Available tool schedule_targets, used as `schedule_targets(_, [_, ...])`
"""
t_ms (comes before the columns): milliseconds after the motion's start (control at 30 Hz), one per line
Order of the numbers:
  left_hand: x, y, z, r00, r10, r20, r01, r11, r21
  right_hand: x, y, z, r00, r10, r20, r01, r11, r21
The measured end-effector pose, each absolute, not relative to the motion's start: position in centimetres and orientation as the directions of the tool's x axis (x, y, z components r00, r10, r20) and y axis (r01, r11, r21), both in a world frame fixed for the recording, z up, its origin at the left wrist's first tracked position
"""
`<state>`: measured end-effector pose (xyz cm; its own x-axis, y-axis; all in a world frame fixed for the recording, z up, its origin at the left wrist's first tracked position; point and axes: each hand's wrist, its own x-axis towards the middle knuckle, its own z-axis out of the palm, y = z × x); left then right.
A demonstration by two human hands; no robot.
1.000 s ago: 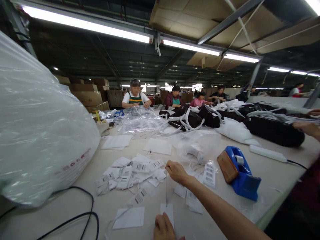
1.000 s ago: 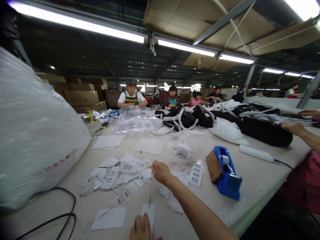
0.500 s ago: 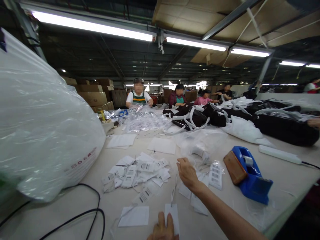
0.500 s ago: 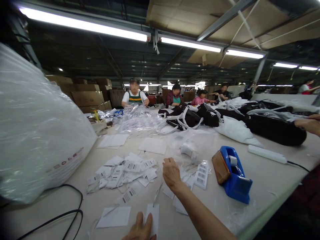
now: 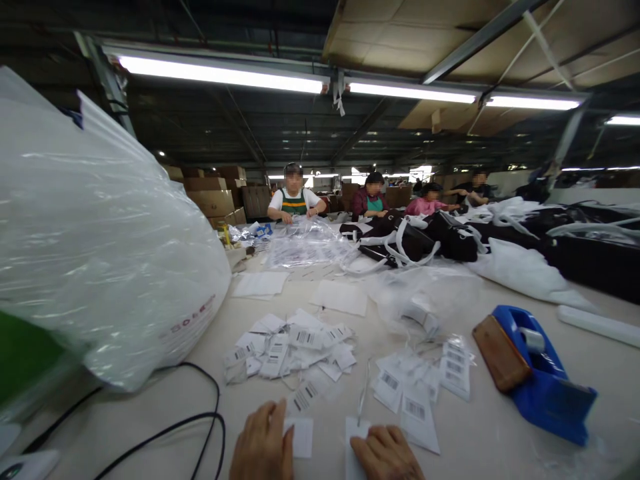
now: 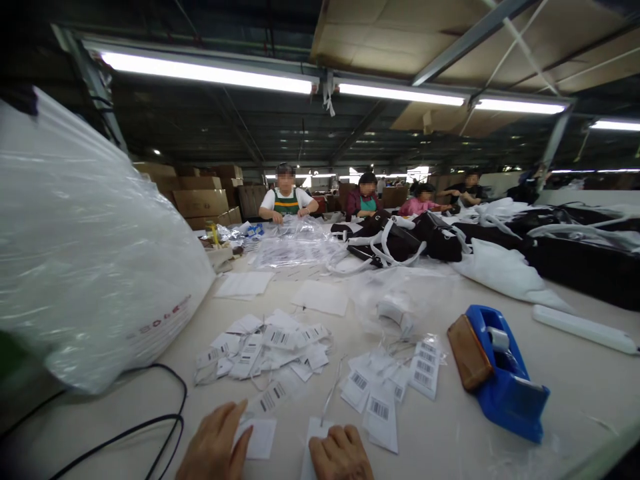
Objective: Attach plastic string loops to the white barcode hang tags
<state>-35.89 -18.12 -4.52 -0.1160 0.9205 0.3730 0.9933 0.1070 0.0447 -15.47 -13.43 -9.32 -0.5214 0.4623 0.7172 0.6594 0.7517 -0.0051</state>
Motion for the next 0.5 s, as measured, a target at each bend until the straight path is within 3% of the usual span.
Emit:
schedule_targets(200, [-38.5,-18.2,-2.9,-0.211,0.955,0.208,0.977,0.199,0.078,-15.5,-13.8,-9.4,-0.509,0.442,0.739,0.661,0.750,0.007])
schedule_targets(500, [-39.0,-14.9,-0.8,-0.265,0.936,0.231,0.962,0.239,0.133,-15.7,-14.2,-9.2,-0.490,0.450,0.747,0.684,0.729,0.010])
